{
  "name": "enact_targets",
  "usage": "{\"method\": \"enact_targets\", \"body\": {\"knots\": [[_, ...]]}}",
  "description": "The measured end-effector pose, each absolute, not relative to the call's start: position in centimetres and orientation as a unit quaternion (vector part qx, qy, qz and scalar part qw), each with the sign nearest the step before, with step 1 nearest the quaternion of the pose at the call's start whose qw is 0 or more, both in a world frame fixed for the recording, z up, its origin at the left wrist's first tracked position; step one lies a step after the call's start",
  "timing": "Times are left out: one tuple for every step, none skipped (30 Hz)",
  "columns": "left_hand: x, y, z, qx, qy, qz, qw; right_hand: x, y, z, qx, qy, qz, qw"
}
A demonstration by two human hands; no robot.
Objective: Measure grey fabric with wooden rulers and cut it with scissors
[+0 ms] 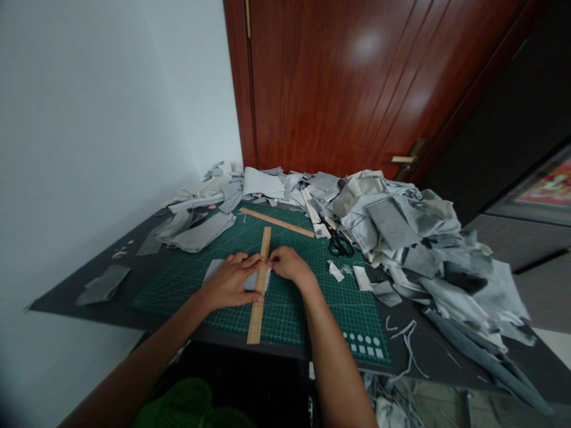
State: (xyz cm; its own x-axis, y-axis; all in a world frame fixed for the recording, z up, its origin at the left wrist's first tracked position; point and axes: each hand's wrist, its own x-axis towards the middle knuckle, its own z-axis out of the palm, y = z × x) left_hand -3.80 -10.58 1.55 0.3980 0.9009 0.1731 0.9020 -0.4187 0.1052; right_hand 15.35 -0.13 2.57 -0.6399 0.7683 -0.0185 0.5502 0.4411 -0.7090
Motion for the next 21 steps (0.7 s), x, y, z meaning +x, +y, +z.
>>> {"method": "enact_targets", "body": {"knots": [[-3.8, -10.6, 1.5, -0.837, -0.538, -0.102, 0.002, 15.5, 0.0, 2.4, -0.389, -0.833, 0.366, 0.145], [-3.9, -10.6, 1.4, -0.837, -0.538, -0.102, 0.002, 15.6, 0.2, 2.3, -0.387, -0.829, 0.378, 0.141], [-3.9, -10.6, 1.4, -0.837, -0.538, -0.103, 0.003, 15.7, 0.4, 2.2, -0.389, -0.824, 0.386, 0.144], [-3.9, -10.6, 1.3, -0.837, -0.538, -0.104, 0.004, 15.7, 0.6, 2.1, -0.394, -0.818, 0.389, 0.154], [-3.9, -10.6, 1.3, -0.837, -0.538, -0.104, 0.006, 15.7, 0.7, 2.0, -0.402, -0.813, 0.387, 0.169], [-3.9, -10.6, 1.2, -0.837, -0.537, -0.104, 0.009, 15.6, 0.8, 2.0, -0.410, -0.807, 0.384, 0.183], [-3.9, -10.6, 1.2, -0.837, -0.537, -0.103, 0.013, 15.6, 0.9, 2.0, -0.416, -0.803, 0.379, 0.193], [-3.9, -10.6, 1.2, -0.837, -0.537, -0.103, 0.016, 15.5, 0.9, 2.0, -0.421, -0.801, 0.376, 0.200], [-3.9, -10.6, 1.2, -0.838, -0.536, -0.102, 0.018, 15.5, 0.9, 2.0, -0.423, -0.800, 0.372, 0.204], [-3.9, -10.6, 1.2, -0.838, -0.535, -0.102, 0.020, 15.4, 0.9, 2.1, -0.425, -0.801, 0.368, 0.206], [-3.9, -10.6, 1.3, -0.838, -0.535, -0.101, 0.020, 15.3, 0.8, 2.1, -0.426, -0.802, 0.364, 0.207], [-3.9, -10.6, 1.3, -0.838, -0.536, -0.100, 0.019, 15.2, 0.8, 2.1, -0.426, -0.804, 0.359, 0.208], [-3.9, -10.6, 1.3, -0.838, -0.536, -0.099, 0.018, 15.1, 0.7, 2.2, -0.426, -0.806, 0.354, 0.207], [-3.8, -10.6, 1.4, -0.838, -0.536, -0.097, 0.017, 15.0, 0.6, 2.2, -0.426, -0.809, 0.349, 0.206], [-3.8, -10.6, 1.4, -0.838, -0.537, -0.096, 0.017, 14.9, 0.5, 2.3, -0.426, -0.811, 0.345, 0.204], [-3.8, -10.6, 1.4, -0.838, -0.537, -0.095, 0.017, 14.8, 0.5, 2.3, -0.427, -0.813, 0.341, 0.201], [-3.8, -10.6, 1.5, -0.838, -0.537, -0.095, 0.019, 14.7, 0.4, 2.4, -0.428, -0.815, 0.338, 0.197], [-3.8, -10.6, 1.5, -0.838, -0.537, -0.096, 0.020, 14.6, 0.3, 2.5, -0.428, -0.817, 0.335, 0.194], [-3.8, -10.6, 1.5, -0.838, -0.537, -0.097, 0.022, 14.6, 0.1, 2.6, -0.428, -0.818, 0.334, 0.189], [-3.8, -10.6, 1.5, -0.838, -0.536, -0.097, 0.022, 14.7, 0.0, 2.7, -0.427, -0.820, 0.334, 0.184], [-3.8, -10.6, 1.5, -0.838, -0.536, -0.097, 0.022, 14.8, -0.2, 2.8, -0.425, -0.821, 0.338, 0.175]]}}
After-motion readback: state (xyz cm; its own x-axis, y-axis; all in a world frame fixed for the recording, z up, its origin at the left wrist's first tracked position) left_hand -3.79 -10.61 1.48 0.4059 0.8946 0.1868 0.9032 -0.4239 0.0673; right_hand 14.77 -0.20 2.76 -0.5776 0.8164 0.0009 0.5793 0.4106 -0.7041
